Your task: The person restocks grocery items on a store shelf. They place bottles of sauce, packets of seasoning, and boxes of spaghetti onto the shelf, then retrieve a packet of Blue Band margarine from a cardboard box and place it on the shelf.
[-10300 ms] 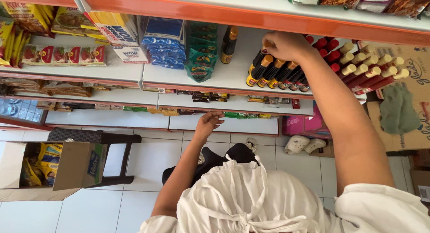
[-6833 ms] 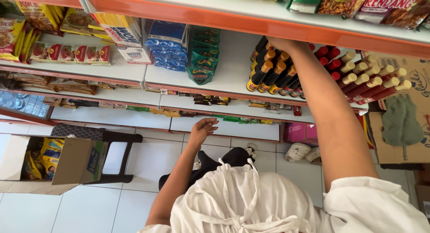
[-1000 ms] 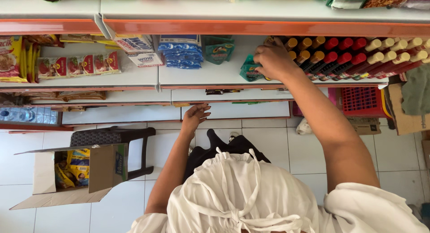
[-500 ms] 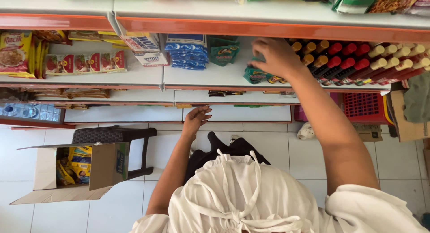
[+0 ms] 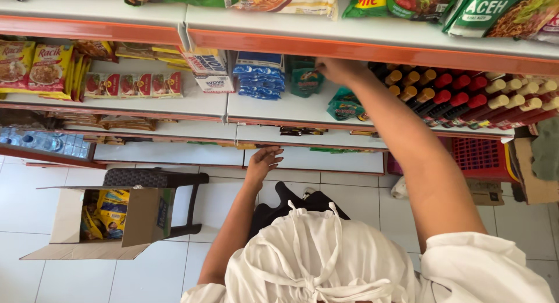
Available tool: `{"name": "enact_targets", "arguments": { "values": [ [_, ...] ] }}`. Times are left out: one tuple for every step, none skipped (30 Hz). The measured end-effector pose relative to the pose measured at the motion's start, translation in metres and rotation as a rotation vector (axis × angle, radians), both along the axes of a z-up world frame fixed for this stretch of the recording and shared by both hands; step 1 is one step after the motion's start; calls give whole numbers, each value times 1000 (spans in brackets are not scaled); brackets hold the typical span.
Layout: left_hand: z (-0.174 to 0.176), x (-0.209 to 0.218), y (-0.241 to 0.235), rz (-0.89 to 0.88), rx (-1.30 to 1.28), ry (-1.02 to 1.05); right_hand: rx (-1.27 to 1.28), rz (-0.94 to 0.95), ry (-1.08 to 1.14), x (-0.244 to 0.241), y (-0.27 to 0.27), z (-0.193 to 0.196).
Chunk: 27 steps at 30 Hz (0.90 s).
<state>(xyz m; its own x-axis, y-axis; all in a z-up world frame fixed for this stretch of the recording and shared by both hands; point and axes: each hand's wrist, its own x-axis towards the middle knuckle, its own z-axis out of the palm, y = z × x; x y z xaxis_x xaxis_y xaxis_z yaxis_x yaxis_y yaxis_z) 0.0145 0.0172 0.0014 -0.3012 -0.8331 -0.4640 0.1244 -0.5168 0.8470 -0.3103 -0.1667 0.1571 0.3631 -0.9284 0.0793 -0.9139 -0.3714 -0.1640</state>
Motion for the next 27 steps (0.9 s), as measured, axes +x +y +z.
{"name": "enact_targets", "arguments": {
  "values": [
    [-1, 1, 2, 0, 4, -5, -1, -11, -30, -5, 0, 2],
    [-2, 1, 2, -1, 7, -10, -3, -22, -60, -11, 2, 7],
    [-3, 2, 2, -2, 9, -14, -5, -33, -90, -15, 4, 12],
    [-5, 2, 2, -5, 16, -11, -32, -54, -28, -20, 8, 17],
    [-6, 2, 2, -8, 22, -9, -58, -75, 34, -27, 14, 25],
    [-7, 1, 2, -12, 29, -5, -84, -98, 97, -34, 19, 33],
    [-8, -1, 2, -20, 28, -5, -109, -98, 128, -38, 23, 40],
    [-9, -2, 2, -31, 27, -6, -135, -101, 158, -42, 27, 47],
    [-10, -3, 1, -41, 26, -7, -160, -104, 188, -46, 32, 52],
    [-11, -5, 0, -47, 21, -9, -107, -113, 172, -49, 36, 56],
    [-11, -6, 0, -52, 16, -10, -54, -123, 157, -53, 41, 59],
    [-12, -8, -1, -59, 12, -12, -1, -133, 140, -56, 44, 61],
    [-12, -9, -2, -68, 11, -11, 43, -160, 145, -60, 46, 61],
    [-12, -10, -3, -77, 11, -11, 87, -187, 150, -64, 48, 59],
    [-13, -12, -4, -86, 10, -11, 131, -214, 154, -69, 49, 57],
    [-13, -13, -4, -93, 10, -7, 146, -193, 168, -74, 49, 53],
    [-13, -14, -5, -100, 9, -2, 161, -172, 182, -79, 48, 49],
    [-13, -15, -5, -106, 9, 1, 177, -149, 196, -84, 46, 44],
    [-13, -15, -5, -110, 13, 2, 197, -155, 192, -88, 46, 39],
    [-13, -16, -6, -112, 17, 3, 215, -160, 188, -92, 44, 35],
    [-12, -17, -6, -114, 20, 4, 234, -164, 185, -96, 44, 32],
    [-11, -17, -5, -118, 25, -5, 232, -161, 193, -98, 44, 30],
    [-10, -18, -4, -122, 29, -13, 230, -158, 201, -100, 44, 29],
    [-8, -18, -4, -126, 32, -22, 227, -155, 209, -100, 45, 29],
    [-7, -18, -3, -127, 32, -27, 226, -151, 194, -100, 45, 32],
    [-6, -17, -3, -128, 32, -32, 225, -147, 178, -99, 47, 35],
    [-5, -17, -2, -129, 32, -37, 225, -143, 163, -97, 48, 40]
  ]
}}
